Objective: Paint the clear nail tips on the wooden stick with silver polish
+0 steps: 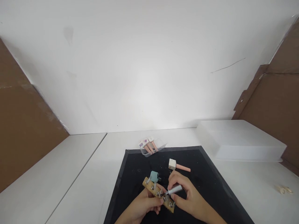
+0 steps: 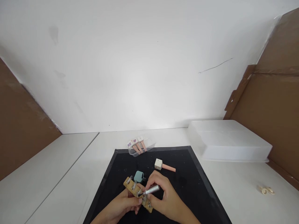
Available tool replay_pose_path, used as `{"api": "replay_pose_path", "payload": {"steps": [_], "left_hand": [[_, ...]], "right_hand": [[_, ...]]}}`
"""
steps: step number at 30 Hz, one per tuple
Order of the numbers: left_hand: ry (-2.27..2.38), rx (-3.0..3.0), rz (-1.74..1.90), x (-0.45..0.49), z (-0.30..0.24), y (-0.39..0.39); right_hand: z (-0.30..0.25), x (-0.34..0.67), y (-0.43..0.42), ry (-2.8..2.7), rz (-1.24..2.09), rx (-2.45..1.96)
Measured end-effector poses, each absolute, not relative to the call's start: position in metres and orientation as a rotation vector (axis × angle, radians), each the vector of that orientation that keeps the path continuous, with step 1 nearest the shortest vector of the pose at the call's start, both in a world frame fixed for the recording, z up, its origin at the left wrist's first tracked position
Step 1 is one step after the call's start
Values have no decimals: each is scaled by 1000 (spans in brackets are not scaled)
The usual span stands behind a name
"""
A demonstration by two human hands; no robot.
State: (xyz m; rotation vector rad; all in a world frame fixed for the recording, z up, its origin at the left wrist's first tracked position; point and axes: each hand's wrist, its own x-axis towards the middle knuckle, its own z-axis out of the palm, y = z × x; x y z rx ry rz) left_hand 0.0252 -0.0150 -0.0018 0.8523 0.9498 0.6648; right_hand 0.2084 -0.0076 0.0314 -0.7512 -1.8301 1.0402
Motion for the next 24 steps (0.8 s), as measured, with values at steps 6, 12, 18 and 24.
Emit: {"api": "replay_pose_path", "payload": {"steps": [6, 12, 18, 24], "left_hand": [[963, 872, 669, 27, 3, -15], [967, 881, 666, 27, 0, -16], [966, 871, 667, 26, -2, -15], [976, 848, 671, 26, -2, -16]], "right_hand": [[34, 206, -9, -1880, 972, -783], [28, 206, -7, -1891, 907, -827], [27, 206, -5, -1894, 884, -833], [24, 208, -5, -1880, 832, -851]]}}
